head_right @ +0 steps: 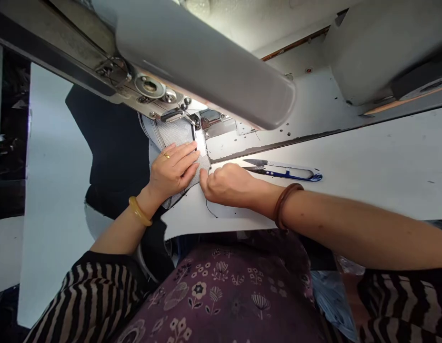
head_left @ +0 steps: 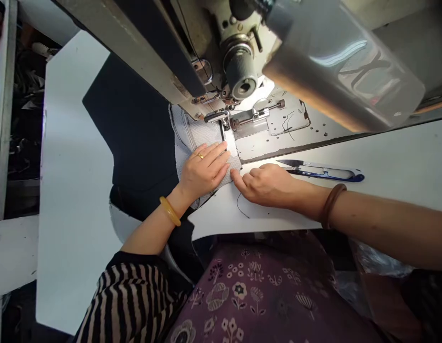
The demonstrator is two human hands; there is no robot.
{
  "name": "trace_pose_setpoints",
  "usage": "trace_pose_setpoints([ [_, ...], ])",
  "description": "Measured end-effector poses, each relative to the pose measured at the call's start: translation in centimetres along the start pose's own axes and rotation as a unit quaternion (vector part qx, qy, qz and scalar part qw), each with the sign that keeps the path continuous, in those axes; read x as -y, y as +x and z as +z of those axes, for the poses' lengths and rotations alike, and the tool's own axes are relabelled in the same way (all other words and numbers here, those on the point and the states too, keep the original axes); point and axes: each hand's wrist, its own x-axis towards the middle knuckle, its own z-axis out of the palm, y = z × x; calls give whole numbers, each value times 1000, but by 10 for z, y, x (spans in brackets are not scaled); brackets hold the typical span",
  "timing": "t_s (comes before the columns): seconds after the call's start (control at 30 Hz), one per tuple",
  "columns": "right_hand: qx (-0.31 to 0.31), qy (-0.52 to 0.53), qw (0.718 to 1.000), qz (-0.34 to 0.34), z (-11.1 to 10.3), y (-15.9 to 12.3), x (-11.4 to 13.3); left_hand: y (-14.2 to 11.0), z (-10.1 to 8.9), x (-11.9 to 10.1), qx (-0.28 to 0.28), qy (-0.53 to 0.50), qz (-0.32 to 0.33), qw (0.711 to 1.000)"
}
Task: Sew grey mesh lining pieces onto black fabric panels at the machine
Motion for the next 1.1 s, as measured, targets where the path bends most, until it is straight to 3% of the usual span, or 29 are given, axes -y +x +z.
trace_pose_setpoints([
  [0.2, 17, 8, 1000, 15, 0, -1, -1, 1, 0, 1, -6, -7, -3, 1000],
  [0.37, -139, -39, 989, -6, 10, -6, -8, 3, 4, 5, -36, 1, 21, 999],
  [0.47, -179, -46, 983, -18, 17, -7, -11, 4, 7, 6, -46, -1, 15, 999],
  [0.67, -157, -34, 987, 3, 23, -8, -12, 6, 11, 7, 22, -56, -25, 998],
  [0.8, -157, -80, 984, 3, 25, -5, -17, 11, 14, 10, 19, -83, -37, 996],
  [0.97, -96, -116, 988, 32, 21, 1, -26, 20, 23, 20, 21, -110, -64, 992],
  [1.1, -86, -113, 988, 61, 14, 4, -28, 29, 27, 31, 30, -122, -80, 989],
])
